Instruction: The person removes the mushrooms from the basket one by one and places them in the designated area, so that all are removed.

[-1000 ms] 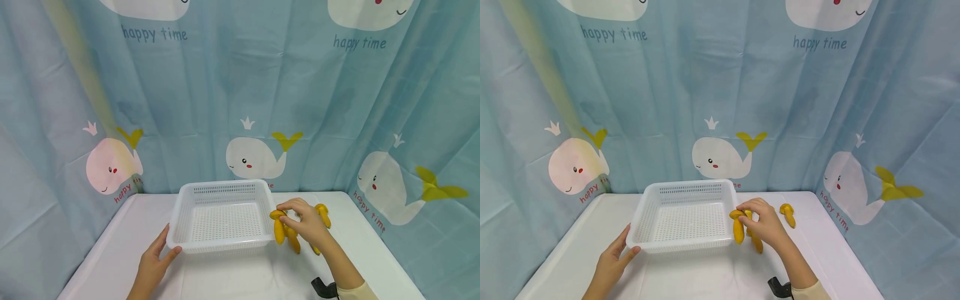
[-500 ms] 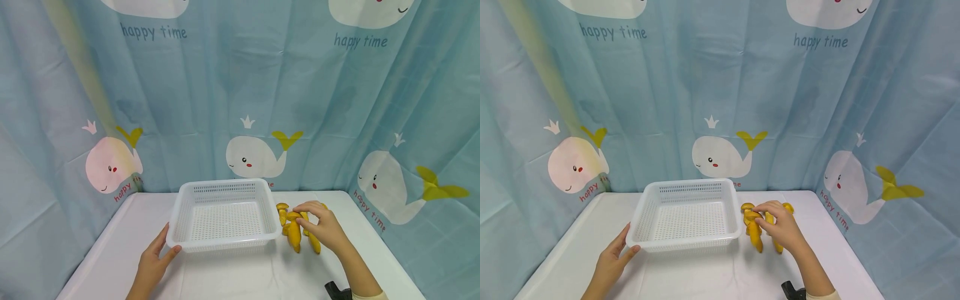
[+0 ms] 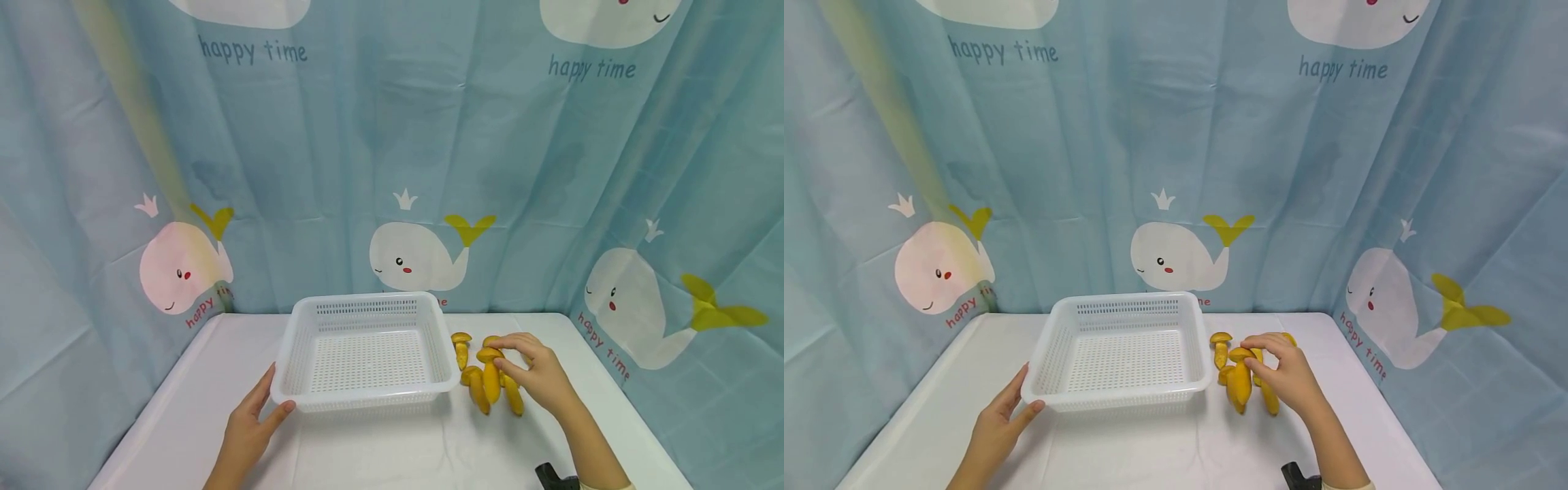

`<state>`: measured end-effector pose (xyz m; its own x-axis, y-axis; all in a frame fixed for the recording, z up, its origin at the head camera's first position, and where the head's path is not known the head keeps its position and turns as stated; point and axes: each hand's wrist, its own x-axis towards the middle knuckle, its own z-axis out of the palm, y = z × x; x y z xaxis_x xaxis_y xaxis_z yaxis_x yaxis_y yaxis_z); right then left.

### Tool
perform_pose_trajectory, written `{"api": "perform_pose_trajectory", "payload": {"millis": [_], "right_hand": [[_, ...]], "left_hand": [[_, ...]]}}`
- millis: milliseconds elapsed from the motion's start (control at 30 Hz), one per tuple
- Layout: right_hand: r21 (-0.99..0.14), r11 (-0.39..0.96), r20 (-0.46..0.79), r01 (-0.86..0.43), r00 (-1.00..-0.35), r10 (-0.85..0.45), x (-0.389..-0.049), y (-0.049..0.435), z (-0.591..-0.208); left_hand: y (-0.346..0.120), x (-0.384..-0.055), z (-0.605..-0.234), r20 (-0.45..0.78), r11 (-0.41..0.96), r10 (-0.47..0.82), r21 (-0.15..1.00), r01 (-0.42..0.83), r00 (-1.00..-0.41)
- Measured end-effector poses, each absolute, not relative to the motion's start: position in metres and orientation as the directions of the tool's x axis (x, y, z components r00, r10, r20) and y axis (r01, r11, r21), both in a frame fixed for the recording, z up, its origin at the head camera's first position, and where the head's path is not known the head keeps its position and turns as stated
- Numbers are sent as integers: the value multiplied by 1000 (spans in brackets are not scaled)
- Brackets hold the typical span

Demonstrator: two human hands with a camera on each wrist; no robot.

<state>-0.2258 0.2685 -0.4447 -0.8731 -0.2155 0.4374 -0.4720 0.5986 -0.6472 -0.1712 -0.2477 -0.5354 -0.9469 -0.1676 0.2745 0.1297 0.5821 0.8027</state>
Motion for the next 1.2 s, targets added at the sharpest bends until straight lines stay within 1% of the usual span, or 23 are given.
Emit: {"api": "perform_pose_trajectory", "payload": {"millis": [200,433,767,1000,1200], "right_hand": [[-665,583,425,-467,-878,-218,-229,275,-447],[-613,655,429,-442,-882,-194,-231,284,-449],[-614,664,424,-427,-888,-178,-236,296,-452],[-668,634,383,-390,-910,-157,-238,307,-458],[-670,653,355,-353,-925,-136,-241,317,-464]], "left_hand": [[-248,-172,-536,279,589,-169,798,131,-945],[-250,-172,-538,294,594,-166,792,143,-941],[-251,-171,-536,288,607,-161,783,136,-944],[-250,-171,-535,295,598,-155,788,148,-943],[-248,-171,-534,278,587,-156,798,138,-948]]}}
